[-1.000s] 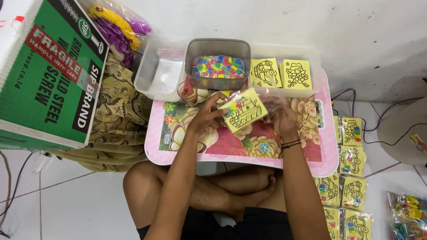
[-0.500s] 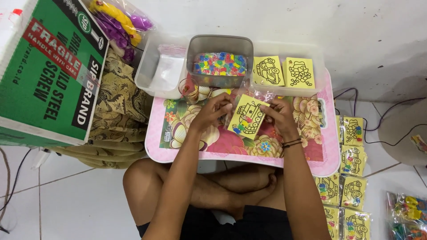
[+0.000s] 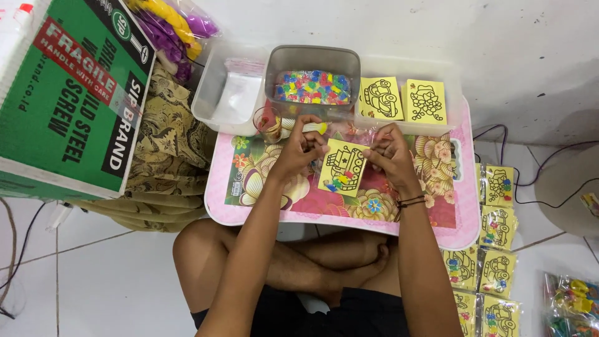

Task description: The person places yellow illustrated stickers into small plastic bags by hand and aligns them on the floor.

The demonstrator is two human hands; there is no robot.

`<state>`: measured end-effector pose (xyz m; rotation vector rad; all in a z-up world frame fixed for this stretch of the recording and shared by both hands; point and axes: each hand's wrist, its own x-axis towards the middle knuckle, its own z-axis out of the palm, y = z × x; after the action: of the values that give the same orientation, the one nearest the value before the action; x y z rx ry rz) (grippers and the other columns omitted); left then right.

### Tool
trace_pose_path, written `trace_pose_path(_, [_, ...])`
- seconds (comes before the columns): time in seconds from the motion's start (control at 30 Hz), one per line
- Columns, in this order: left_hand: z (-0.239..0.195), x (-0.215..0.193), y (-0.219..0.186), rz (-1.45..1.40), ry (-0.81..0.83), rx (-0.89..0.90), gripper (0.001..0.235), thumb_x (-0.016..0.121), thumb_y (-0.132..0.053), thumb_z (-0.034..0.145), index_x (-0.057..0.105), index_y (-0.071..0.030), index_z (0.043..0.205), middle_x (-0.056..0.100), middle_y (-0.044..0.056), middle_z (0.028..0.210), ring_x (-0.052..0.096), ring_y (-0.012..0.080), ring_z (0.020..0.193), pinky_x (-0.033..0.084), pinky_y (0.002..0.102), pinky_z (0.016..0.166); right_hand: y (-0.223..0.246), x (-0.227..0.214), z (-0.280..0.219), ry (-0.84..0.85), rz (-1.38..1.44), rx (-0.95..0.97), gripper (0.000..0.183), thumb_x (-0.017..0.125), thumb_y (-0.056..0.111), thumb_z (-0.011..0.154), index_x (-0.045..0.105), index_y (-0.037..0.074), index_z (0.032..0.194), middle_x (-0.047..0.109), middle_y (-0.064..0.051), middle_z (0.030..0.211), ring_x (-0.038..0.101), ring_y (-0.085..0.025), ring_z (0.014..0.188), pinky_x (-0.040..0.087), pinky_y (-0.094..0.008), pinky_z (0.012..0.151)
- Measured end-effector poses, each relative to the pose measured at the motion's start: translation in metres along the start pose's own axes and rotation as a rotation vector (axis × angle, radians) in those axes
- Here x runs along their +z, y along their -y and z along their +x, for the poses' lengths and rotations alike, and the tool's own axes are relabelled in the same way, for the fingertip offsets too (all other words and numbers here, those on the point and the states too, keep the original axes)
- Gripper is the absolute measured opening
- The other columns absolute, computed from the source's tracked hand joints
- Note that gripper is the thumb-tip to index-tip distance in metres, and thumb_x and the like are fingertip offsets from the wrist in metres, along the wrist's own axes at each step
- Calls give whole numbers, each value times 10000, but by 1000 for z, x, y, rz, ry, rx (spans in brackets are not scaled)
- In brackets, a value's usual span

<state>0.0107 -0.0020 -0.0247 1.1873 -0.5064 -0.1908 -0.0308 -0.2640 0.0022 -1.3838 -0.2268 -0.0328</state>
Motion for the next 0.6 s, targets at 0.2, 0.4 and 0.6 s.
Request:
trace_pose_path(0.2, [0, -1, 1, 81, 14, 24, 413, 701, 25, 890, 561, -92, 1260, 664, 83, 851, 697, 145, 675, 500, 225, 625, 1, 2, 1, 37, 2, -56, 423, 749, -31, 882, 481, 45, 1201, 584, -100, 893, 564, -91, 499, 424, -193, 408])
trace_pose_path(0.4, [-3, 10, -15, 124, -29, 44, 356, 766, -62, 897, 667, -27, 1237, 743, 130, 896, 691, 130, 666, 536, 237, 640, 2, 1, 0, 25, 25, -14, 378, 738, 6, 884, 641, -74, 1240, 630, -131, 889, 518, -77, 469, 445, -194, 390])
trace_pose_path(0.6, [-4, 12, -13, 145, -86, 38, 319, 779, -79, 889, 689, -12, 1187, 751, 118, 883, 716, 128, 686, 541, 228, 671, 17, 13, -1, -35, -26, -32, 314, 769, 15, 869, 692, -53, 1166, 544, -74, 607, 534, -88, 452, 425, -184, 371])
